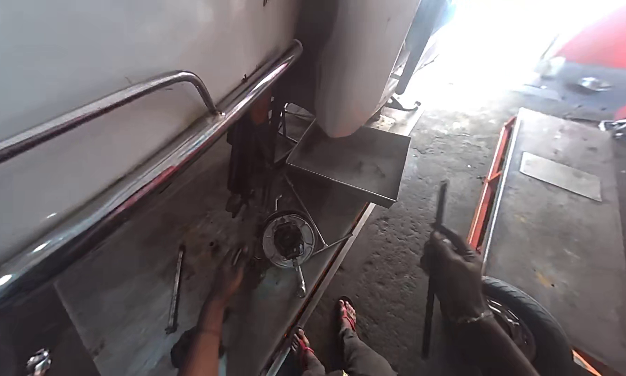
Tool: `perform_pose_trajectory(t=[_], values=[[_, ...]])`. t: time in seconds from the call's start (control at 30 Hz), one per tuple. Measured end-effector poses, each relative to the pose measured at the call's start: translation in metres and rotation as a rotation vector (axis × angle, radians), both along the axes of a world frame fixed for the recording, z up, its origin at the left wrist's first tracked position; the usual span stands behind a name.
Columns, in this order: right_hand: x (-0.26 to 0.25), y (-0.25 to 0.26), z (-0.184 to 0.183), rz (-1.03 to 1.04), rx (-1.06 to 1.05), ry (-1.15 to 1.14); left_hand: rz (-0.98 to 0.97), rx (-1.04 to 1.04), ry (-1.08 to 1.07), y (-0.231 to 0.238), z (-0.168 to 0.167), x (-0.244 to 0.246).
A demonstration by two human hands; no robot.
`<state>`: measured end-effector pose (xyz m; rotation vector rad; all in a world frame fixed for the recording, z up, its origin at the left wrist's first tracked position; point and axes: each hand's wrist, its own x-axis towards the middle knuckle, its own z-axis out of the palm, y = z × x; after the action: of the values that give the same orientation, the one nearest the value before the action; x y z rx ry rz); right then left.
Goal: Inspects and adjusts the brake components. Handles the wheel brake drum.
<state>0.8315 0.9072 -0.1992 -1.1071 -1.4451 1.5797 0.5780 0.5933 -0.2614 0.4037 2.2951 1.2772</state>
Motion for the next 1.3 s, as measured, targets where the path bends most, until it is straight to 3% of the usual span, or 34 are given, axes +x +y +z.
perform_pose_trajectory(t=[0.13, 0.3, 0.47, 0.67, 0.77, 0.9, 1.0, 1.2, 1.3], values=[[0.022, -0.047, -0.019, 0.104, -0.118, -0.098, -0.045, 0.054, -0.178, 0.034, -0.016, -0.024], [0.043, -0.066, -0.031, -0.078, -0.267, -0.068, -0.031, 0.125, -0.471, 0.010, -0.029, -0.033], [0.037, -0.066, -0.023, -0.180, -0.330, -0.019, -0.027, 0.181, -0.346, 0.002, -0.023, -0.010], [-0.003, -0.087, -0.040, -0.027, -0.522, -0.015, 0.277, 0.639, -0.425, 0.023, -0.028, 0.044], [-0.021, -0.095, -0.055, 0.030, -0.520, -0.052, 0.324, 0.752, -0.413, 0.030, -0.012, 0.064], [-0.021, -0.103, -0.094, 0.276, -0.124, -0.221, 0.374, 0.683, -0.313, 0.025, 0.023, 0.073], [-0.029, -0.107, -0.106, 0.375, 0.032, -0.234, 0.402, 0.591, -0.287, 0.016, 0.055, 0.066], [-0.113, -0.107, -0.088, 0.640, -0.148, -0.427, 0.313, 0.300, -0.243, 0.001, 0.097, 0.049], [-0.156, -0.111, -0.094, 0.801, -0.081, -0.604, 0.253, 0.187, -0.202, -0.003, 0.100, 0.041]])
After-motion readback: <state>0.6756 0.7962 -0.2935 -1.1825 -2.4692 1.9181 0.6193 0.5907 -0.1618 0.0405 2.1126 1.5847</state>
